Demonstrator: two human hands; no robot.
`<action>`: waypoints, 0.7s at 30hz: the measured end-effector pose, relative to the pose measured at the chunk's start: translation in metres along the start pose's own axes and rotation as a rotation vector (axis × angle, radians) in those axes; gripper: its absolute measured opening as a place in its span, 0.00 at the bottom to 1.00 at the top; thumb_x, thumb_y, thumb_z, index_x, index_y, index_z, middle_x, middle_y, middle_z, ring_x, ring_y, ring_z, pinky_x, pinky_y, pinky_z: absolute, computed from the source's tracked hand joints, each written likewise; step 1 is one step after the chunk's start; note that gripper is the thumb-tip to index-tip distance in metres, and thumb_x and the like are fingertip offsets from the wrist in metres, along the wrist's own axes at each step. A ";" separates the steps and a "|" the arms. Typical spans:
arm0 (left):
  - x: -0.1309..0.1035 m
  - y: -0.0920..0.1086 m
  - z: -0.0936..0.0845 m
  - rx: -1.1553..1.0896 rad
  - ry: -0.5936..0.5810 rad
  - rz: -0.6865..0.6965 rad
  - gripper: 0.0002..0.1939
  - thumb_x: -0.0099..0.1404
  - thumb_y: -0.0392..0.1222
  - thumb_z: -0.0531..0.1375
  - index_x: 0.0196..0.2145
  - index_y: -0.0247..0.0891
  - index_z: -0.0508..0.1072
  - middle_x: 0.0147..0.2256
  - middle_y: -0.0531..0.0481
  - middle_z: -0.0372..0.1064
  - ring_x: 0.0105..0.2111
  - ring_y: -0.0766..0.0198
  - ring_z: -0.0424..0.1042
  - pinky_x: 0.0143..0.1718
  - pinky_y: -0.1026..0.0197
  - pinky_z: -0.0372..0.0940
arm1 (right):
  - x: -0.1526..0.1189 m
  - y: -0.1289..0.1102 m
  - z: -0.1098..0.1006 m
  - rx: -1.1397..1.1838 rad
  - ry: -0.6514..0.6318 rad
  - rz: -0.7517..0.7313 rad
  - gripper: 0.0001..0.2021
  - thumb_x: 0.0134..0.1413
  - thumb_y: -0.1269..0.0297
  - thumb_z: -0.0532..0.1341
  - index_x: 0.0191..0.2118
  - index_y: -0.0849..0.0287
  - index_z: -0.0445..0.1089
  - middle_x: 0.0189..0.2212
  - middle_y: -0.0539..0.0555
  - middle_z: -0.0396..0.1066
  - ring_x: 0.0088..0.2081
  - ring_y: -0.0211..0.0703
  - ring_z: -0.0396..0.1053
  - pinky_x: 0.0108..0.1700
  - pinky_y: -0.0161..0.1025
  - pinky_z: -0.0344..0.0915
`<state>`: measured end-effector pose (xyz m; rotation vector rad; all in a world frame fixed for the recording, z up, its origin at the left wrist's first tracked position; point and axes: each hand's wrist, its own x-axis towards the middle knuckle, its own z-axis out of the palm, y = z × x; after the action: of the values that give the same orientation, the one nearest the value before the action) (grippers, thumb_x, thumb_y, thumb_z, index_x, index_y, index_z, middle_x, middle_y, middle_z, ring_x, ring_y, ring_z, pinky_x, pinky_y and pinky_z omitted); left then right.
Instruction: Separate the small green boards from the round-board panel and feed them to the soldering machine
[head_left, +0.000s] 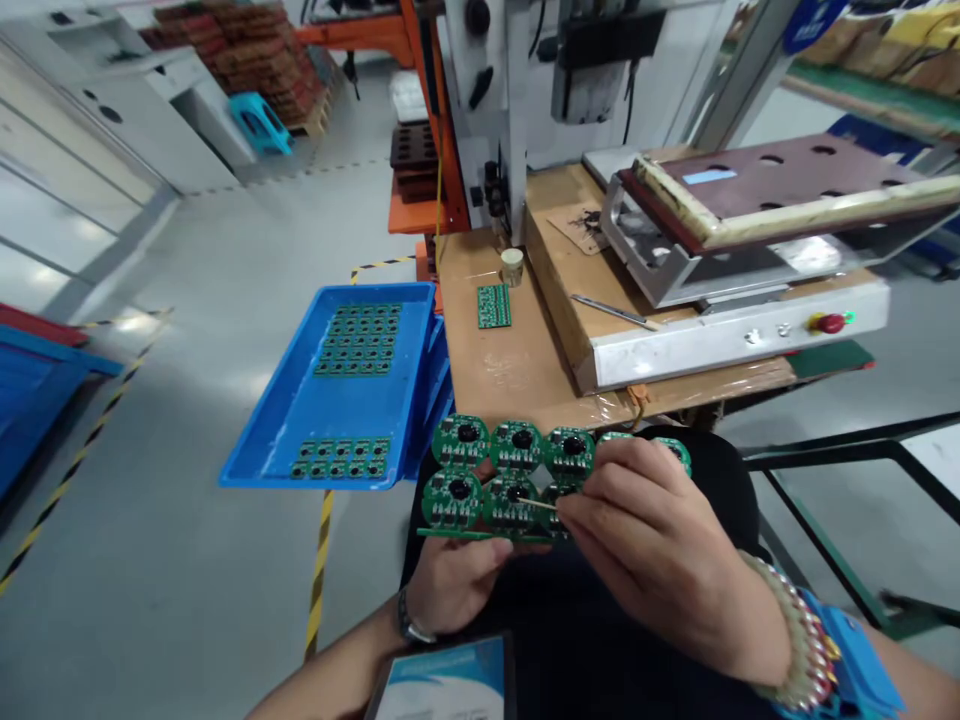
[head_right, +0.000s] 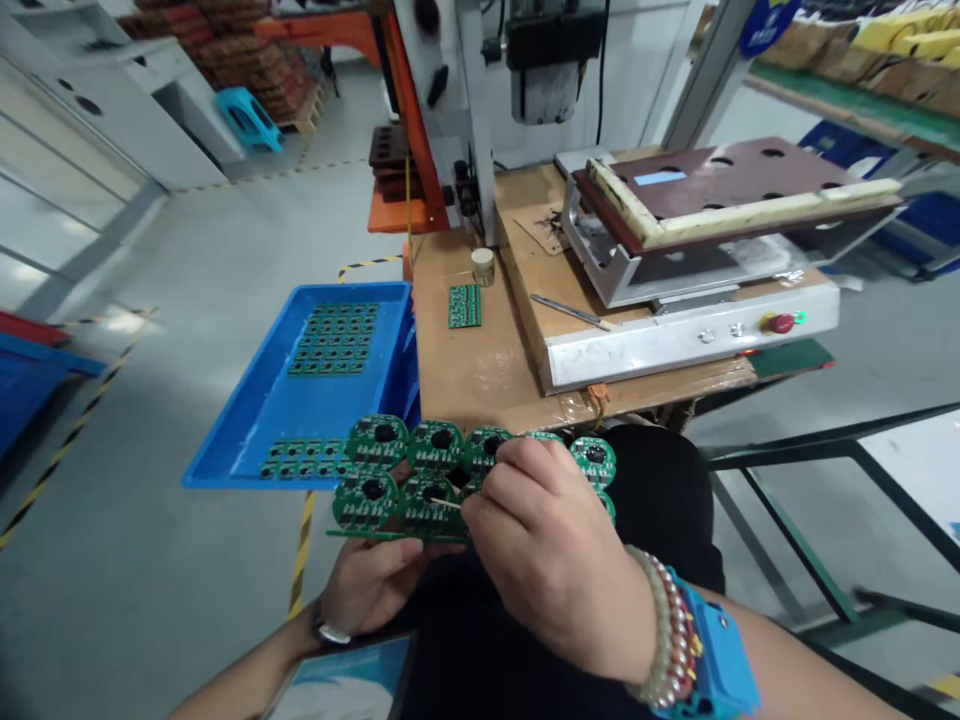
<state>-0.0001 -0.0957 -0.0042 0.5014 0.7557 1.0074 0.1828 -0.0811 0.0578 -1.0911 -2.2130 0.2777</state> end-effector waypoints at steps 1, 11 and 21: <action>0.000 0.000 0.000 -0.002 -0.001 -0.002 0.30 0.49 0.34 0.65 0.51 0.49 0.69 0.37 0.52 0.77 0.37 0.52 0.75 0.38 0.51 0.71 | 0.000 0.000 0.000 0.001 -0.004 -0.003 0.07 0.54 0.74 0.56 0.28 0.59 0.69 0.24 0.52 0.65 0.36 0.41 0.58 0.38 0.40 0.59; -0.001 -0.002 -0.002 -0.068 -0.056 0.036 0.33 0.53 0.30 0.63 0.54 0.55 0.64 0.39 0.58 0.77 0.38 0.56 0.75 0.37 0.55 0.70 | -0.002 0.000 -0.002 0.005 -0.001 -0.008 0.06 0.53 0.75 0.57 0.31 0.59 0.70 0.24 0.52 0.65 0.36 0.42 0.59 0.39 0.41 0.59; -0.002 -0.001 0.001 -0.077 -0.014 0.032 0.33 0.51 0.31 0.65 0.53 0.53 0.66 0.41 0.55 0.77 0.40 0.54 0.74 0.36 0.54 0.72 | -0.003 0.000 0.000 0.005 -0.005 -0.014 0.05 0.53 0.74 0.57 0.32 0.61 0.71 0.24 0.52 0.64 0.36 0.41 0.59 0.39 0.41 0.58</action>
<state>0.0000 -0.0981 -0.0036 0.4549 0.6957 1.0578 0.1842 -0.0831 0.0561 -1.0722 -2.2220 0.2802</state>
